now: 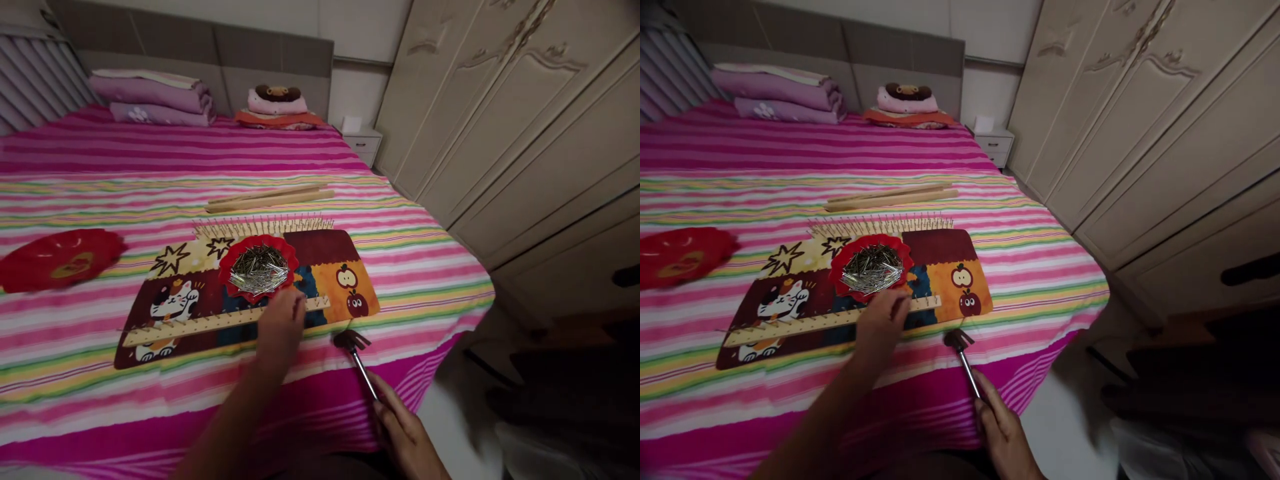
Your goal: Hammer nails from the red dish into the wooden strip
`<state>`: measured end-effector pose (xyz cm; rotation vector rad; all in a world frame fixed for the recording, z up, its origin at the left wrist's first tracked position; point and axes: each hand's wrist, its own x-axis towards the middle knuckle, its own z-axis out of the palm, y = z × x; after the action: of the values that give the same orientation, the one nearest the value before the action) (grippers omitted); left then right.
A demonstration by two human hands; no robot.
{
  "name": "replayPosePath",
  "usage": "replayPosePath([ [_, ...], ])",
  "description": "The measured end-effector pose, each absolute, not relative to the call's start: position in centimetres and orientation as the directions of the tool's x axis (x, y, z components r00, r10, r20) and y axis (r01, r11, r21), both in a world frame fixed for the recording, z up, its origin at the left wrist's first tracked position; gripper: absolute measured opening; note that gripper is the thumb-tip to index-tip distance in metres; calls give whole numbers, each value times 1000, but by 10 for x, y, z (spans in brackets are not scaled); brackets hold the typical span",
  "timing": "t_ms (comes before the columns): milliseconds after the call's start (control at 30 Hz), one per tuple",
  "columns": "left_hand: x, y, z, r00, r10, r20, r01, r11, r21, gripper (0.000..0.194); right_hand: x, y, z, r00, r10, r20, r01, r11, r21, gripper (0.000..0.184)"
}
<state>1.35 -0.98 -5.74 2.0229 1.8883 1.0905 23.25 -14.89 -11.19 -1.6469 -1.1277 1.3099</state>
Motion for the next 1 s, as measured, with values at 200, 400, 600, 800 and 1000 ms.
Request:
replayPosePath([
  [200,-38,44,-32,-68,989,129,961,31,274,19,230,-148,-135,46,923,-382,182,-384,-905,52],
  [400,-37,67,-44,4,996,-85,994,5,113,17,228,-148,-143,44,895,-443,68,-445,-893,55],
  [600,-42,64,-39,-4,996,-85,989,16,149,19,229,-146,-147,-33,870,-493,26,-492,-870,61],
  [800,-57,62,-34,-91,995,-29,898,94,430,14,225,-147,-151,-2,853,-522,-27,-522,-853,66],
  [1000,-63,52,-24,-192,979,-75,427,152,891,22,225,-146,-154,-8,856,-518,-15,-518,-855,67],
])
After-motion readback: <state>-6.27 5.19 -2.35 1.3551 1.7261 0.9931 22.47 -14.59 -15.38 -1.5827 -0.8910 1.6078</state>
